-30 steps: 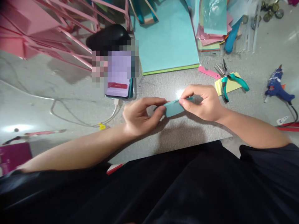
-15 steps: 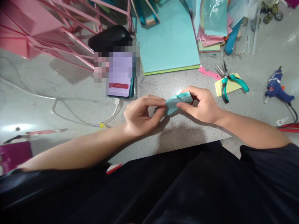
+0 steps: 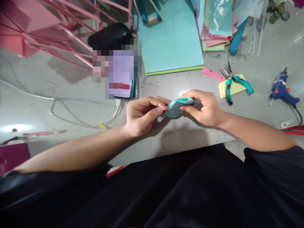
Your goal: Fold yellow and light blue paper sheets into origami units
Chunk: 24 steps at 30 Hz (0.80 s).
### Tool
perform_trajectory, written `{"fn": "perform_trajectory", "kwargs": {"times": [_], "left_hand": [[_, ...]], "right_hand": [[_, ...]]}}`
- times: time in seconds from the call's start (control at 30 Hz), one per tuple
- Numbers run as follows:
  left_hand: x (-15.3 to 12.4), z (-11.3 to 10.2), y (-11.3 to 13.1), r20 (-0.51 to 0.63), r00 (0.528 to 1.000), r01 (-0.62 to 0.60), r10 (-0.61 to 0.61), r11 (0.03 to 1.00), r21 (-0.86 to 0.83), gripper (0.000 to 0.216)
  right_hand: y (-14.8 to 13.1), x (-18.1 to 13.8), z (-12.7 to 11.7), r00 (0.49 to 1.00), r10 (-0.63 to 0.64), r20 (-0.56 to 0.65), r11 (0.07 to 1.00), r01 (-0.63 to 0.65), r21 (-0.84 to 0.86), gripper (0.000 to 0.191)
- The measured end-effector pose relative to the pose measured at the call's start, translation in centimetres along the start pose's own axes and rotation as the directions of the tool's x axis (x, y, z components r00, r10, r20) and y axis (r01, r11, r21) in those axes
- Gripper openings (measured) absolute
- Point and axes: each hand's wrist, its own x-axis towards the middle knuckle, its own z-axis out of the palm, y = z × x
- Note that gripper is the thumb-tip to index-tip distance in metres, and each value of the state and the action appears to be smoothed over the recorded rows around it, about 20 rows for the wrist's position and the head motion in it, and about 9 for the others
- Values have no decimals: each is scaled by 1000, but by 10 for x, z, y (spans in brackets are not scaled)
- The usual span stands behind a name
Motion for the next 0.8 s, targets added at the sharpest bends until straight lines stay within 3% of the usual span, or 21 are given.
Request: {"fn": "perform_trajectory", "kwargs": {"times": [0.23,0.43,0.53,0.7,0.8], "left_hand": [[0,-2,-1,56,993,-110,102,983,150,9],[0,-3,-5,120,947,-322,299,870,374,13],[2,-4,-4,186,919,-394,348,822,412,13],[0,-5,-1,284,882,-471,376,735,487,8],[-1,-2,-1,267,872,-486,410,654,580,4]], "right_hand": [[5,-5,3,996,-84,-32,996,85,24,20],[10,-17,13,987,-90,-136,996,91,2,47],[10,-19,17,978,-120,-170,993,118,-18,45],[7,-15,16,976,-184,-113,983,185,4,44],[6,-13,15,978,-187,-88,980,192,54,44]]}}
